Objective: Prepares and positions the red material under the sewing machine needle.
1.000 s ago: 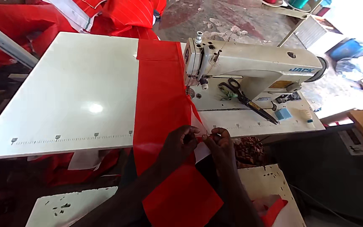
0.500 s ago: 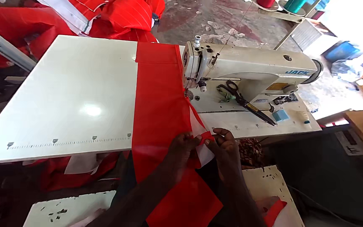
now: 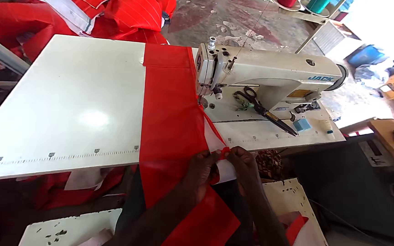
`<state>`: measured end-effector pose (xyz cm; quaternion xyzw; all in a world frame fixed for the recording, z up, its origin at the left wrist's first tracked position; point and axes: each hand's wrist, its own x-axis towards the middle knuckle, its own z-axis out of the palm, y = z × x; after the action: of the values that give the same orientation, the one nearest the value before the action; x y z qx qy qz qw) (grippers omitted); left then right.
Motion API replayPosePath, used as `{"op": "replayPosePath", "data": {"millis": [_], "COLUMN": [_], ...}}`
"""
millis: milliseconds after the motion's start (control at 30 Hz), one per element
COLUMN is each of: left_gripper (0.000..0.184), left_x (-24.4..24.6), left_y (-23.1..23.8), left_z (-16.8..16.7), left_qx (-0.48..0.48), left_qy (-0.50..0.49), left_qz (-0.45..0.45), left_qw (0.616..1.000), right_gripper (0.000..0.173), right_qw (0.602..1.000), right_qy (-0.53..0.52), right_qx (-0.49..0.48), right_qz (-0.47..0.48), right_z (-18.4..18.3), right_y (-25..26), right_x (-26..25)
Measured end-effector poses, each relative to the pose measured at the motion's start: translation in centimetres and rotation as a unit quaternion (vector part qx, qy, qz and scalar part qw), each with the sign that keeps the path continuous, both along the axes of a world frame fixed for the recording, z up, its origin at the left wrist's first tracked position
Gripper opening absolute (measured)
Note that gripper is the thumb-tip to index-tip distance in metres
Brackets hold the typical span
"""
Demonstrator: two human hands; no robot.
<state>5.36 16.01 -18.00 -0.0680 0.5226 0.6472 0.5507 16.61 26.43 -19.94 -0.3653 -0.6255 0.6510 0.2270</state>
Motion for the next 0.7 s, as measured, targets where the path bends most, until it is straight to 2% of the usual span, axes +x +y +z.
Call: {"op": "replayPosePath", "data": {"millis": [67, 167, 333, 433, 567, 700], "left_gripper": [0.017, 0.016, 0.015, 0.016, 0.020, 0.024], "left_x": [0.3, 0.7, 1.0, 1.1, 1.5, 1.8], "left_y": [0.1, 0.3, 0.2, -0.1, -0.6, -1.0], "left_z": [-0.2, -0.5, -0.5, -0.8, -1.5, -1.8], "left_qx": [-0.003, -0.009, -0.006, -0.002, 0.014, 0.034], "left_qy": [0.009, 0.012, -0.002, 0.009, 0.053, 0.104], "left_qz": [0.005, 0.029, 0.052, 0.054, 0.051, 0.024], "left_qw": [1.000, 0.999, 0.999, 0.998, 0.997, 0.994], "right_gripper": [0.013, 0.008, 0.017, 0.021, 0.023, 0.027], "right_qw": [0.999, 0.977, 0.926, 0.906, 0.896, 0.886], "right_qy": [0.004, 0.000, 0.031, -0.027, -0.086, -0.110], "right_qx": [0.049, 0.205, 0.373, 0.423, 0.425, 0.436], "right_qz": [-0.016, -0.051, -0.046, 0.018, 0.097, 0.115], "right_z": [-0.2, -0.6, -2.1, -1.8, -0.8, -0.4], "right_y": [-0.5, -1.5, -1.9, -1.5, -1.1, -1.5], "right_x": [0.0, 0.0, -0.1, 0.4, 1.1, 1.8]}}
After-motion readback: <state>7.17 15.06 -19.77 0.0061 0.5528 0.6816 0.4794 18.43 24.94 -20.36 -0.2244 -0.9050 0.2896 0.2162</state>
